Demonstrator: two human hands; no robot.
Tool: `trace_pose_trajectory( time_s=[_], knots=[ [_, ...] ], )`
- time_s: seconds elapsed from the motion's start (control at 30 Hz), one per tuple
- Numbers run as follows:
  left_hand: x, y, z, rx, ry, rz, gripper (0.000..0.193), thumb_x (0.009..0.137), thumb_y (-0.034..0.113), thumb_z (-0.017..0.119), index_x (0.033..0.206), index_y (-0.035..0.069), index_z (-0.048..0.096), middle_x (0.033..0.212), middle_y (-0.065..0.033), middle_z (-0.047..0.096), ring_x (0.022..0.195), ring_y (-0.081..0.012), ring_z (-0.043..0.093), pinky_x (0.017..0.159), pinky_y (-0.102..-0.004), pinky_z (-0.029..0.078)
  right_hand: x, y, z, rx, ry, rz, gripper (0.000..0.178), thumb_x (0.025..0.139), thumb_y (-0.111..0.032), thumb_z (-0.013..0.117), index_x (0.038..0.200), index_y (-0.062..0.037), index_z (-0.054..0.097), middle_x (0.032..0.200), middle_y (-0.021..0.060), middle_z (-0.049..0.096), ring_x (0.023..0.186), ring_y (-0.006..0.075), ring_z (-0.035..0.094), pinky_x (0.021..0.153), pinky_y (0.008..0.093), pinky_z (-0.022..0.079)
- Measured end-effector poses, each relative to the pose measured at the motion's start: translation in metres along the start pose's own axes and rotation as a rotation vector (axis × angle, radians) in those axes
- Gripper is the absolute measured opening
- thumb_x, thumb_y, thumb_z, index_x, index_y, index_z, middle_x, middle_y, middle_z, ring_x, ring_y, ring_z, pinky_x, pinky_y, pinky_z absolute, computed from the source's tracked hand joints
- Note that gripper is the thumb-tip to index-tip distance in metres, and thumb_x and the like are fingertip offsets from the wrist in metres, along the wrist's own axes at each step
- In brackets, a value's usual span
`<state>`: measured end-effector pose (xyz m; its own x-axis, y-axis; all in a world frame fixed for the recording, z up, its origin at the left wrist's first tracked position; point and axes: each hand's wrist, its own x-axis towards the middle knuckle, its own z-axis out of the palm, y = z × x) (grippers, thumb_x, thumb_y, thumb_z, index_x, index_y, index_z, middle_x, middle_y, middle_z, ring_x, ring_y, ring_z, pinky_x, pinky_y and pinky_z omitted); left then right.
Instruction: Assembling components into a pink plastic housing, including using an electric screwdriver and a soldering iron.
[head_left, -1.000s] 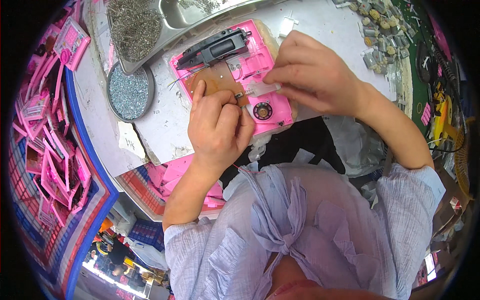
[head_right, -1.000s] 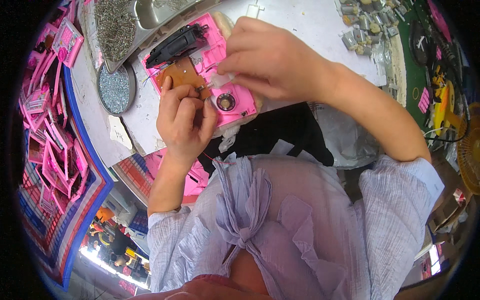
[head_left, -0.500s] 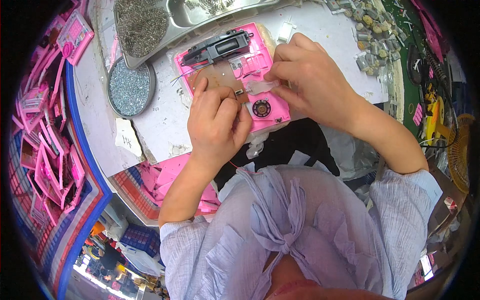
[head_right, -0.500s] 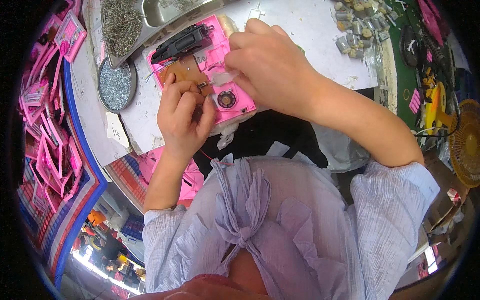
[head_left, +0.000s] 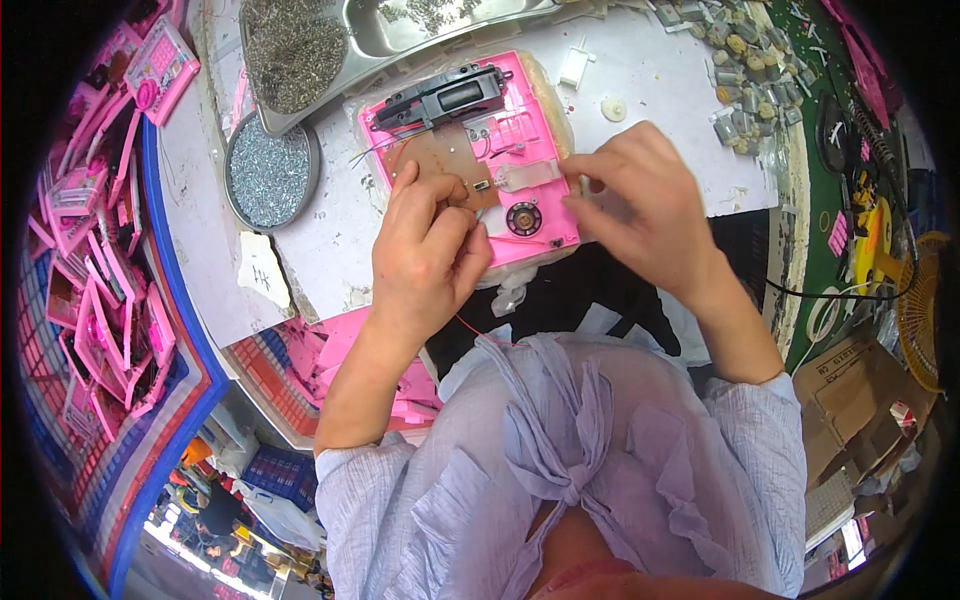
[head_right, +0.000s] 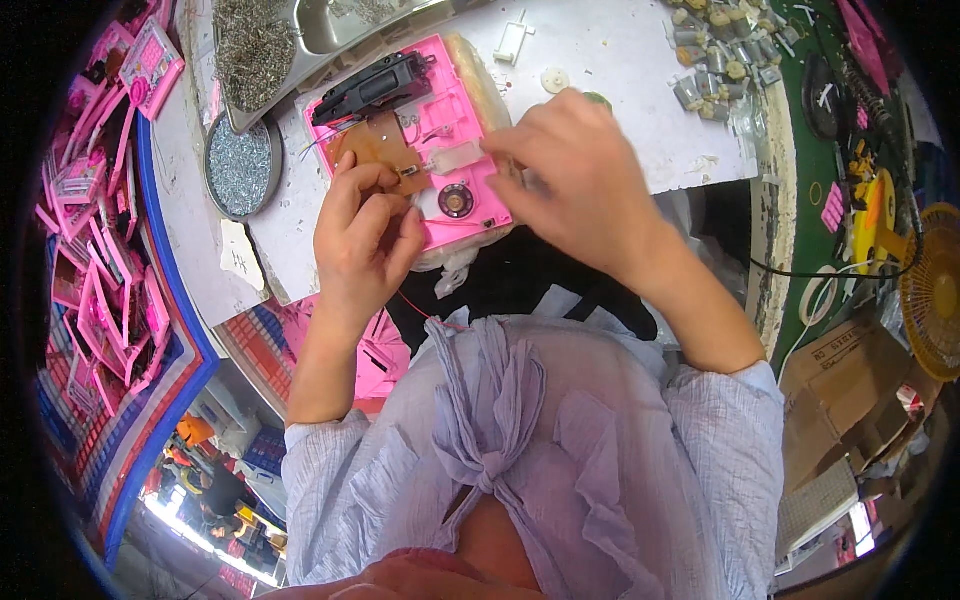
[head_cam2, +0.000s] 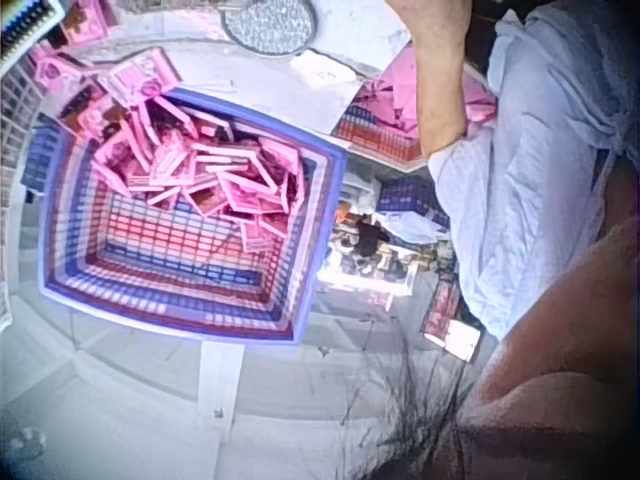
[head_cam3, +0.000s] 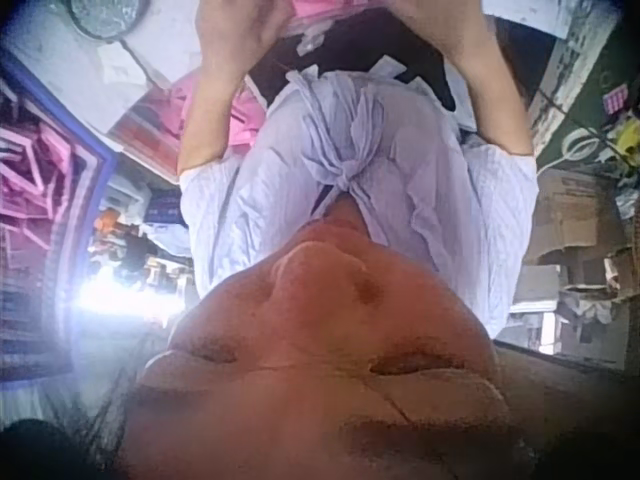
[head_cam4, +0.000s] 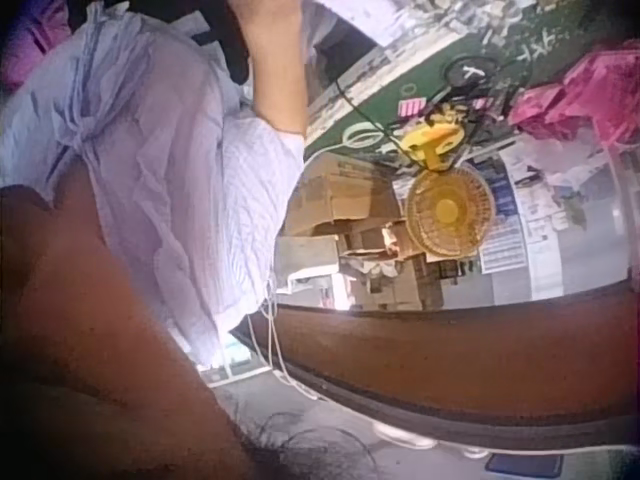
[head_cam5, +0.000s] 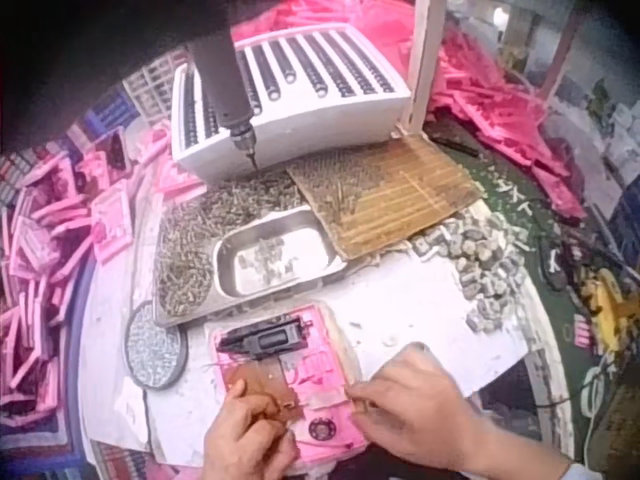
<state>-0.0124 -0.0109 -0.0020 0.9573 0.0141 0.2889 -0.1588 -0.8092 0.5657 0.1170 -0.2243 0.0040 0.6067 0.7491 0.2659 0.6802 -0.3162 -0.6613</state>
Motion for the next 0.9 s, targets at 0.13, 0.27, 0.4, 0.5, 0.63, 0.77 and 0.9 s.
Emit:
trace_pose_trajectory(
  time_s=[0.13, 0.27, 0.4, 0.5, 0.63, 0.77, 0.9],
  knots=[
    [0.001, -0.003, -0.003, 0.017, -0.021, 0.041, 0.015, 0.07, -0.002, 0.071, 0.077, -0.001, 0.058, 0.097, -0.0138, 0.061, 0.09, -0.0322, 0.064, 0.107, -0.0581, 0.047, -0.002, 0.003, 0.011, 0.053, -0.001, 0.04, 0.028, 0.079, -0.018, 0.076, 0.104, -0.009, 0.066, 0.087, 0.0045, 0.065, 0.085, 0.0265, 0.058, 0.079, 0.0399, 0.044],
    [0.001, -0.002, 0.0, 0.05, -0.018, 0.033, 0.015, 0.069, -0.002, 0.069, 0.077, -0.001, 0.057, 0.099, -0.0146, 0.06, 0.09, -0.0339, 0.064, 0.108, -0.0583, 0.047, -0.001, 0.007, 0.012, 0.057, -0.016, 0.031, 0.031, 0.078, -0.019, 0.076, 0.106, -0.0092, 0.064, 0.087, 0.0042, 0.065, 0.086, 0.0266, 0.059, 0.08, 0.0401, 0.043],
    [0.006, 0.003, -0.01, -0.017, -0.058, -0.021, 0.017, 0.072, 0.002, 0.071, 0.085, 0.001, 0.06, 0.102, -0.015, 0.061, 0.095, -0.0345, 0.063, 0.102, -0.0547, 0.049, -0.002, 0.01, 0.014, 0.104, -0.01, 0.04, 0.031, 0.079, -0.019, 0.076, 0.105, -0.0095, 0.063, 0.087, 0.0043, 0.065, 0.086, 0.0268, 0.059, 0.08, 0.0401, 0.044],
    [0.023, 0.008, -0.011, 0.047, 0.012, -0.087, 0.022, 0.076, 0.01, 0.075, 0.093, 0.003, 0.063, 0.103, -0.014, 0.061, 0.096, -0.0332, 0.062, 0.093, -0.0484, 0.049, 0.0, 0.012, 0.015, 0.127, -0.012, 0.045, 0.031, 0.079, -0.02, 0.076, 0.104, -0.0094, 0.063, 0.085, 0.0045, 0.064, 0.084, 0.0271, 0.059, 0.08, 0.0406, 0.044],
    [0.046, 0.009, 0.002, 0.263, -0.056, 0.029, 0.03, 0.076, 0.02, 0.08, 0.099, 0.005, 0.066, 0.104, -0.0108, 0.063, 0.092, -0.0305, 0.061, 0.085, -0.0425, 0.044, 0.001, 0.009, 0.012, 0.157, -0.022, 0.053, 0.029, 0.079, -0.015, 0.077, 0.104, -0.0086, 0.065, 0.082, 0.0026, 0.061, 0.079, 0.0226, 0.058, 0.078, 0.0371, 0.043],
    [0.046, 0.0, 0.008, 0.19, 0.03, 0.075, 0.023, 0.076, 0.018, 0.081, 0.093, 0.008, 0.069, 0.093, -0.0078, 0.065, 0.086, -0.0277, 0.061, 0.085, -0.0414, 0.042, -0.013, 0.017, -0.016, 0.173, -0.01, 0.035, 0.031, 0.082, -0.017, 0.077, 0.108, -0.0071, 0.065, 0.086, 0.0061, 0.064, 0.082, 0.0251, 0.06, 0.078, 0.0376, 0.047],
    [0.039, 0.004, 0.008, 0.166, 0.008, 0.043, 0.017, 0.079, 0.013, 0.08, 0.091, 0.008, 0.07, 0.089, -0.0077, 0.064, 0.085, -0.027, 0.061, 0.085, -0.0404, 0.042, -0.021, 0.039, -0.067, -0.016, 0.133, 0.13, 0.028, 0.081, -0.017, 0.078, 0.105, -0.0054, 0.07, 0.088, 0.008, 0.066, 0.084, 0.0261, 0.062, 0.077, 0.0372, 0.049]
  ],
)
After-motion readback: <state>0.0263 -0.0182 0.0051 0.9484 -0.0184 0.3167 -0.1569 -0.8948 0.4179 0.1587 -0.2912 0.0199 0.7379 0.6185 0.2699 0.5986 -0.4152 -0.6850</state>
